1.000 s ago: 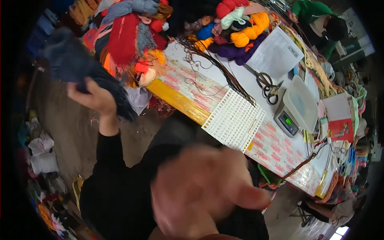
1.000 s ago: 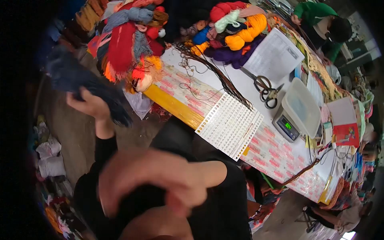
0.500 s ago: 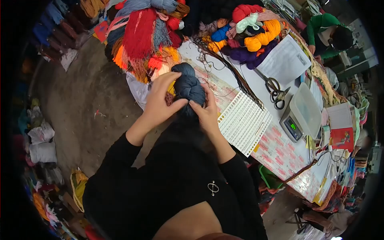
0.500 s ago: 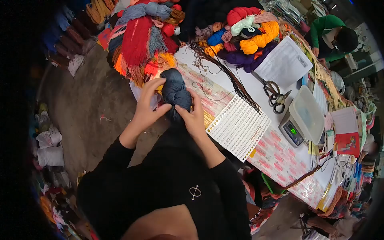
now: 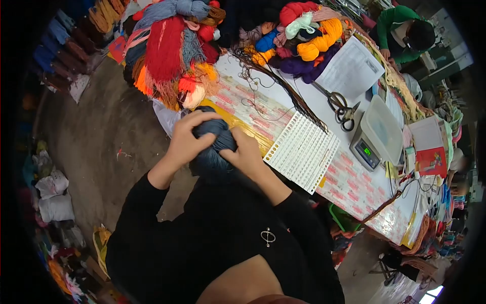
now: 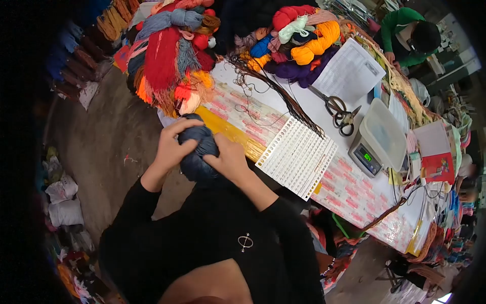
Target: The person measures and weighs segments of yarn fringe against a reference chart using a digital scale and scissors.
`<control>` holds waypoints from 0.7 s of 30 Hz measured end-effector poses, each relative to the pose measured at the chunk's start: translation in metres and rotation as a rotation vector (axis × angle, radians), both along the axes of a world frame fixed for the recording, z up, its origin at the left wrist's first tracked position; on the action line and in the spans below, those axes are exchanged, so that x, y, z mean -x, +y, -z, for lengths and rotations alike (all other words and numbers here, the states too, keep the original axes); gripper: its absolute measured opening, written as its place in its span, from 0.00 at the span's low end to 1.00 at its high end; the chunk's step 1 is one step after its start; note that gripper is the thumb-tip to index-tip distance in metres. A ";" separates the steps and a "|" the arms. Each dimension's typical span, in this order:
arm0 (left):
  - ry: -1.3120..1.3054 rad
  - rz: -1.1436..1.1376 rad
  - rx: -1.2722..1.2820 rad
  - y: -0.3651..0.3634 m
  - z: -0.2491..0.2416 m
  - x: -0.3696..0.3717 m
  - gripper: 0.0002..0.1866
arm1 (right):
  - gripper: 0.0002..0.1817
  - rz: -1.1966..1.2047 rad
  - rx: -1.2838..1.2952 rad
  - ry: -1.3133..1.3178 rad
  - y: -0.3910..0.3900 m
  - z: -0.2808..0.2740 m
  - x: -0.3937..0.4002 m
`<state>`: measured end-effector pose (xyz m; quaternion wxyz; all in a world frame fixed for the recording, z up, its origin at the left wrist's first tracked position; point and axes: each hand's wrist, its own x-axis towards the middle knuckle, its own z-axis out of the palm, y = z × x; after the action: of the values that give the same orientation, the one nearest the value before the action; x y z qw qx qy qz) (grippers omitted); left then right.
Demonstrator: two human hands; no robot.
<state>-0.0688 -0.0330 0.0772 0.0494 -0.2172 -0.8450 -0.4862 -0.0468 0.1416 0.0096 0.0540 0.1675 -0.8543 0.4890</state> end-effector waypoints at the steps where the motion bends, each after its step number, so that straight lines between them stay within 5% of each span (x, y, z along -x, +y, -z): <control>1: -0.067 -0.045 -0.133 -0.003 0.001 -0.002 0.21 | 0.26 0.012 -0.001 0.115 -0.003 -0.010 0.000; 6: -0.033 -0.407 -0.513 -0.023 -0.020 -0.019 0.17 | 0.25 -0.047 0.093 0.604 -0.007 -0.049 0.004; 9: -0.061 -0.390 -0.775 -0.037 -0.017 -0.014 0.17 | 0.23 -0.144 0.297 0.740 -0.017 -0.077 0.006; 12: -0.230 -0.260 -0.916 -0.020 -0.013 -0.012 0.18 | 0.22 -0.271 0.593 0.407 -0.022 -0.086 0.002; 16: -0.552 0.012 -1.147 -0.017 0.023 0.000 0.19 | 0.27 -0.323 1.176 -0.625 -0.019 -0.093 -0.001; 18: -0.736 -0.056 -1.206 -0.017 0.040 0.015 0.21 | 0.28 -0.308 1.121 -0.777 -0.012 -0.092 0.014; 21: -0.622 0.026 -1.012 -0.027 0.039 0.026 0.21 | 0.22 -0.344 0.348 -0.358 -0.009 -0.077 0.030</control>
<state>-0.0950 -0.0598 0.0378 -0.1090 -0.0245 -0.4803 -0.8700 -0.0766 0.1324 0.0863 -0.1532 0.2089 -0.7127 0.6519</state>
